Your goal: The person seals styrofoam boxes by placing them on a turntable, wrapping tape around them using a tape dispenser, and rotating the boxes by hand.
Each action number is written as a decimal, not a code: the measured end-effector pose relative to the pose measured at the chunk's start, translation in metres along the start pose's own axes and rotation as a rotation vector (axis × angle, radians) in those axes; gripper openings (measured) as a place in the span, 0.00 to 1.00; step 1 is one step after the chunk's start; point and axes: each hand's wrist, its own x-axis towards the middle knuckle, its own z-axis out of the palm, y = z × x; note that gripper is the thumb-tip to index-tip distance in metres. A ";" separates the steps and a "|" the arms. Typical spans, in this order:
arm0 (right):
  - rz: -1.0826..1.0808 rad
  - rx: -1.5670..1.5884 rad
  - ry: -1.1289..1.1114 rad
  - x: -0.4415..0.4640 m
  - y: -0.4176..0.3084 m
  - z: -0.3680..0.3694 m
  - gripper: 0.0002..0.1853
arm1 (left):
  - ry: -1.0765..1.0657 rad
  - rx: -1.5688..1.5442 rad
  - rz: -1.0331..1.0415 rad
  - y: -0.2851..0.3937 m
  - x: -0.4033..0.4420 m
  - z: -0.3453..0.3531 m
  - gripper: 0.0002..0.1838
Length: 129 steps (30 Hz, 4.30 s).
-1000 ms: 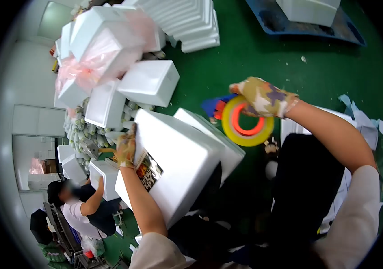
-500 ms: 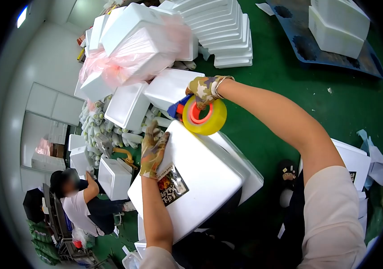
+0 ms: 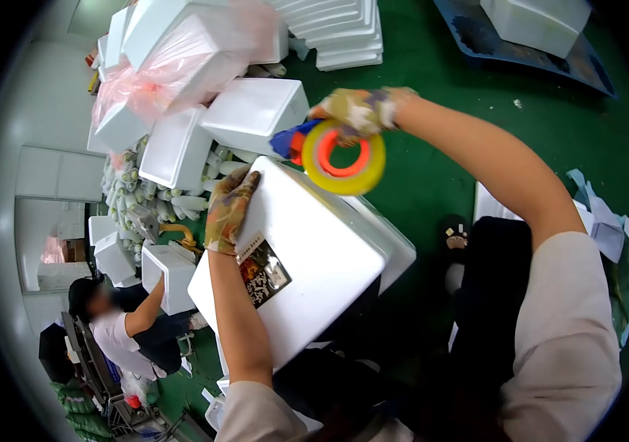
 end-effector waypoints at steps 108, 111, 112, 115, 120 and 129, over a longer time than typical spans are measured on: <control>0.013 -0.104 0.288 -0.286 -0.211 0.091 0.33 | 0.896 0.250 -0.481 -0.154 -0.032 -0.067 0.22; -0.088 -0.357 0.431 -0.223 -0.199 0.012 0.32 | 0.832 0.161 -0.473 -0.134 -0.043 -0.073 0.24; -0.158 -0.426 0.454 -0.197 -0.192 -0.001 0.31 | 0.792 0.138 -0.457 -0.128 -0.043 -0.071 0.23; -0.308 -0.523 0.413 -0.124 -0.167 0.001 0.30 | 0.843 0.232 -0.241 -0.130 -0.022 -0.066 0.24; -0.405 -0.606 0.393 -0.085 -0.172 0.035 0.29 | 0.746 -0.131 0.218 -0.176 -0.109 -0.085 0.17; -0.322 -0.722 0.366 -0.100 -0.092 0.109 0.37 | -0.502 0.187 -0.265 -0.276 -0.326 -0.022 0.35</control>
